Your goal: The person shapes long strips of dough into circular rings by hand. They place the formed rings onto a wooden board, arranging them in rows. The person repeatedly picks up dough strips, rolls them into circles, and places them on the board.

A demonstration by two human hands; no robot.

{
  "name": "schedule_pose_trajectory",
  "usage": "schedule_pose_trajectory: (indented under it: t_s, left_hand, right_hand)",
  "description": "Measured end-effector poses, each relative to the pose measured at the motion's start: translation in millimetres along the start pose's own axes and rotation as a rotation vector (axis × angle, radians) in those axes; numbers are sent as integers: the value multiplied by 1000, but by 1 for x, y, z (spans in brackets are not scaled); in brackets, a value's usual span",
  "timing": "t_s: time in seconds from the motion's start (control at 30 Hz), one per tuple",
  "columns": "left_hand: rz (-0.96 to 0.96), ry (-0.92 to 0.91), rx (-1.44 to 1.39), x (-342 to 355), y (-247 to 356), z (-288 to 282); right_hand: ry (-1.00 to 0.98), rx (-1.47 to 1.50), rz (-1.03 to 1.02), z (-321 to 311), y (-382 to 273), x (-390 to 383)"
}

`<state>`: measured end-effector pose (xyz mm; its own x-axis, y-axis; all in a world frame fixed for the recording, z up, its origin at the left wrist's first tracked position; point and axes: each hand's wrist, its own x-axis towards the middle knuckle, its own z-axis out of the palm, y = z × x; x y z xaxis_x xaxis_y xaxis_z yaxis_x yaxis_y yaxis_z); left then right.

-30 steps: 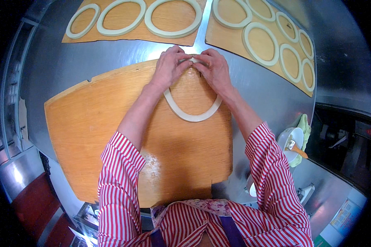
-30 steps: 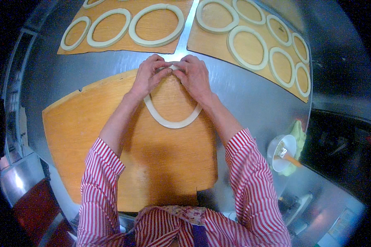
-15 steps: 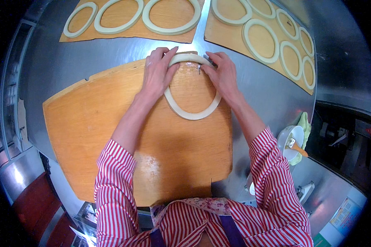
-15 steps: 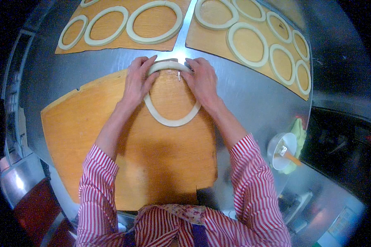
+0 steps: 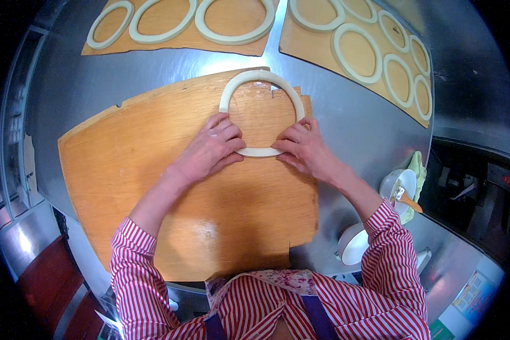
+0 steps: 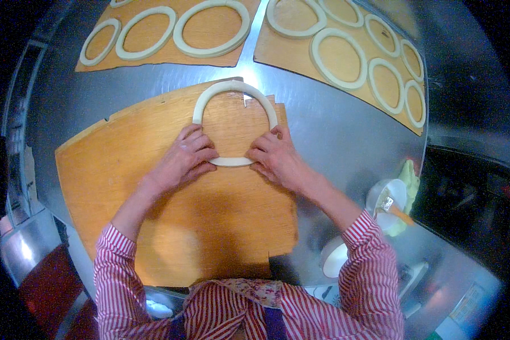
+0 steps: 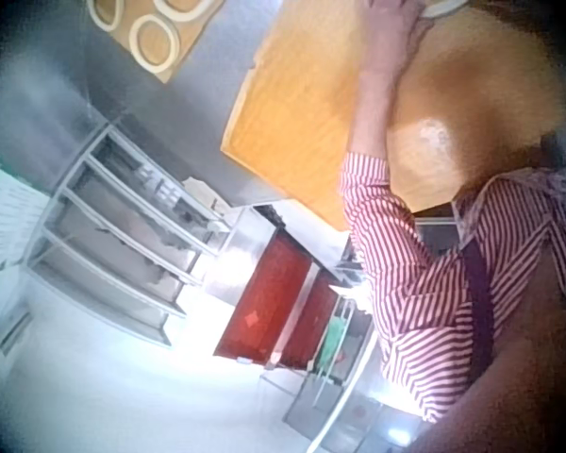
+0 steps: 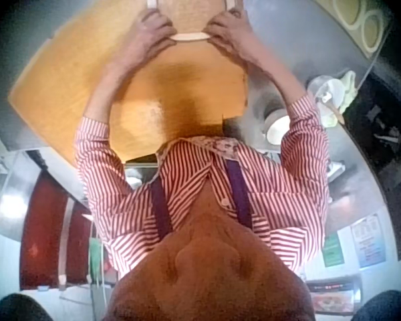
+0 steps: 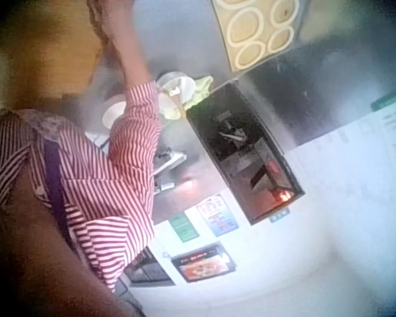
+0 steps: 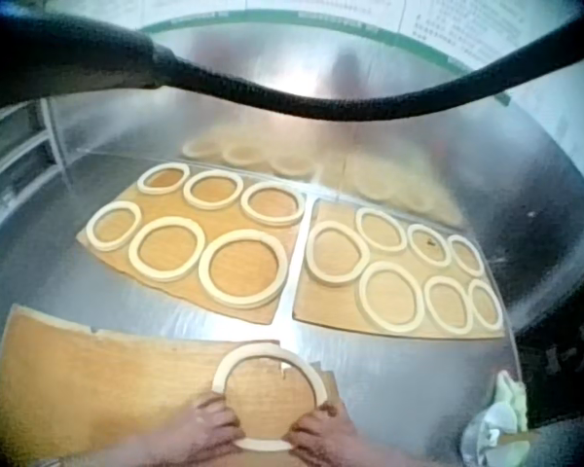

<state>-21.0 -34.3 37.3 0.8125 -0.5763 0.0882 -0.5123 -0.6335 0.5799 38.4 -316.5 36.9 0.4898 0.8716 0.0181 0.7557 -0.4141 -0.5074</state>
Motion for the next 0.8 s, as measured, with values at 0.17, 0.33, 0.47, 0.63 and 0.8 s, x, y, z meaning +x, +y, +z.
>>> schedule_pose_trajectory:
  t_s: [0.17,0.33,0.47,0.63,0.8]
  left_hand:
    - [-20,55,4,-2,2,1]
    - [-73,178,-15,-2,-4,5]
    - [-92,223,94,4,-10,3]
    - [-263,420,99,17,-14,8]
    - [-454,595,45,27,-25,26]
  right_hand:
    - [154,-62,44,-4,8,-4]
    - [361,-44,232,-9,28,0]
    - [419,128,550,-11,19,18]
    - [398,90,556,-8,22,30]
    - [393,60,617,-4,25,42]
